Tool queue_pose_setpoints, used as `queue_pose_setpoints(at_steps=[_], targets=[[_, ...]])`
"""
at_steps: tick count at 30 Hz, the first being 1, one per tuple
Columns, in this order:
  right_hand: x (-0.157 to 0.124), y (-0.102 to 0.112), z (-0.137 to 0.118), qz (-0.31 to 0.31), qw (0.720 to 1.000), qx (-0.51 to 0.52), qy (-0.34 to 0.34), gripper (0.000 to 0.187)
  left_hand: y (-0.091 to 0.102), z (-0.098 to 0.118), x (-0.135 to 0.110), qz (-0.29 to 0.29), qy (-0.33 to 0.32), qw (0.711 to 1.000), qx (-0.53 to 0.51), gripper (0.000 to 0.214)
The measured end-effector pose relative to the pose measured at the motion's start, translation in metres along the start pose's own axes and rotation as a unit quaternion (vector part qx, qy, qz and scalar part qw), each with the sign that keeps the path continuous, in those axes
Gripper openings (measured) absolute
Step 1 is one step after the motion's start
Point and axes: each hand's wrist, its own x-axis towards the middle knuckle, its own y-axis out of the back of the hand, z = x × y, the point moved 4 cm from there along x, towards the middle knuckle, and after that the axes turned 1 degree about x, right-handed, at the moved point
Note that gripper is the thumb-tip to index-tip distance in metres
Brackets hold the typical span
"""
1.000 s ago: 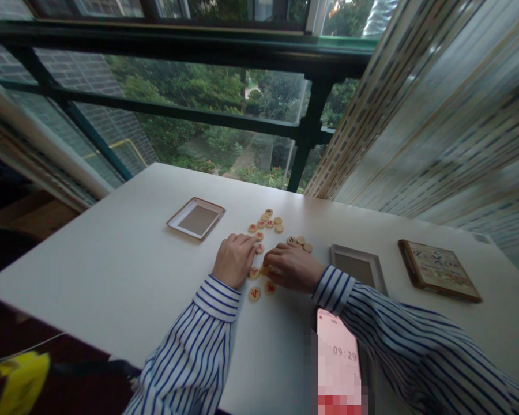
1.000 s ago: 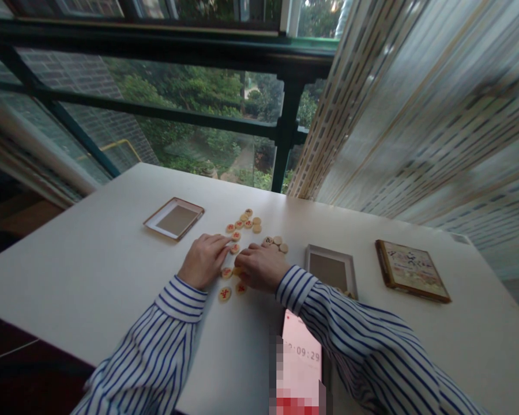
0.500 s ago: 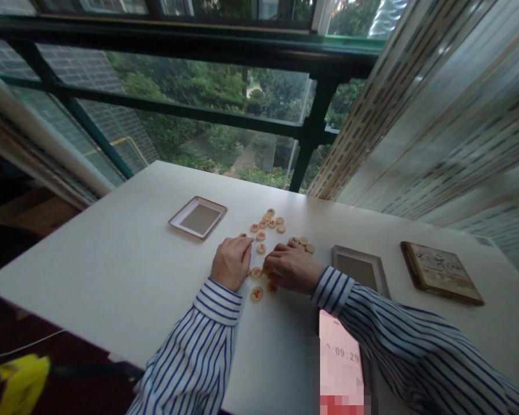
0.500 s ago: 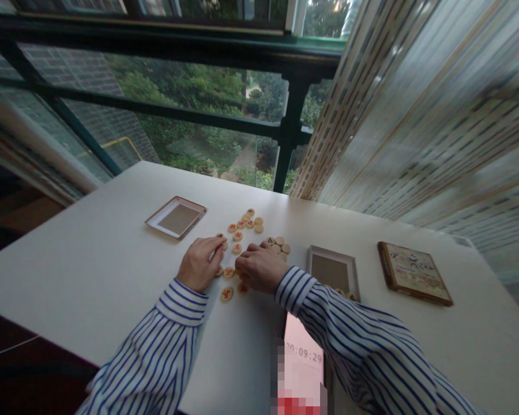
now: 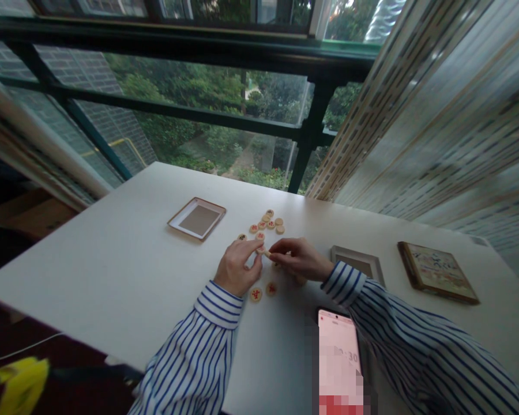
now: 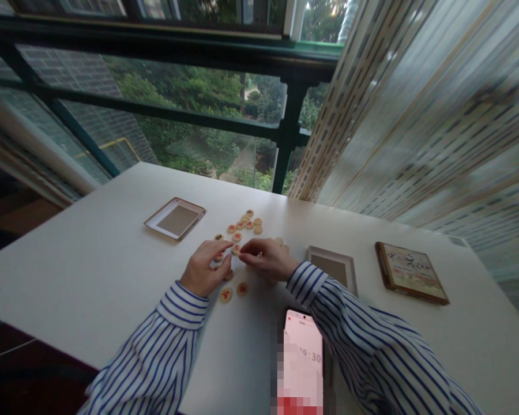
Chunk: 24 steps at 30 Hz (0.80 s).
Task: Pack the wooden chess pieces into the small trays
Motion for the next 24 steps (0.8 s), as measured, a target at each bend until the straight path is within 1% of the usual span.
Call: queue_pose_setpoints(at_steps=[4, 8, 11, 15, 19, 24], targets=[[0.0010, 0.0007, 0.0060, 0.005, 0.993, 0.112, -0.028, 0.033, -0.0029, 0.0043, -0.0011, -0.017, -0.005, 1.000, -0.006, 0.030], [0.0000, 0.0013, 0.0083, 0.017, 0.982, 0.180, -0.053, 0.033, -0.0051, 0.0057, -0.0020, -0.009, -0.022, 1.000, -0.004, 0.032], [-0.0009, 0.0014, 0.0071, 0.024, 0.977, 0.199, -0.072, 0.031, -0.0055, 0.0070, -0.0017, 0.003, -0.035, 0.999, 0.000, 0.030], [-0.0010, -0.0012, 0.0053, 0.017, 0.970, 0.230, -0.083, 0.029, -0.0052, 0.0079, -0.0015, 0.010, -0.038, 0.999, 0.005, 0.023], [-0.0008, -0.0035, 0.0062, 0.007, 0.968, 0.238, -0.084, 0.028, -0.0055, 0.0068, -0.0015, -0.001, -0.041, 0.999, 0.002, 0.021], [-0.0027, 0.0022, 0.0096, 0.031, 0.974, 0.204, -0.091, 0.027, -0.0074, -0.0001, -0.0020, -0.029, -0.015, 0.999, 0.028, 0.021]])
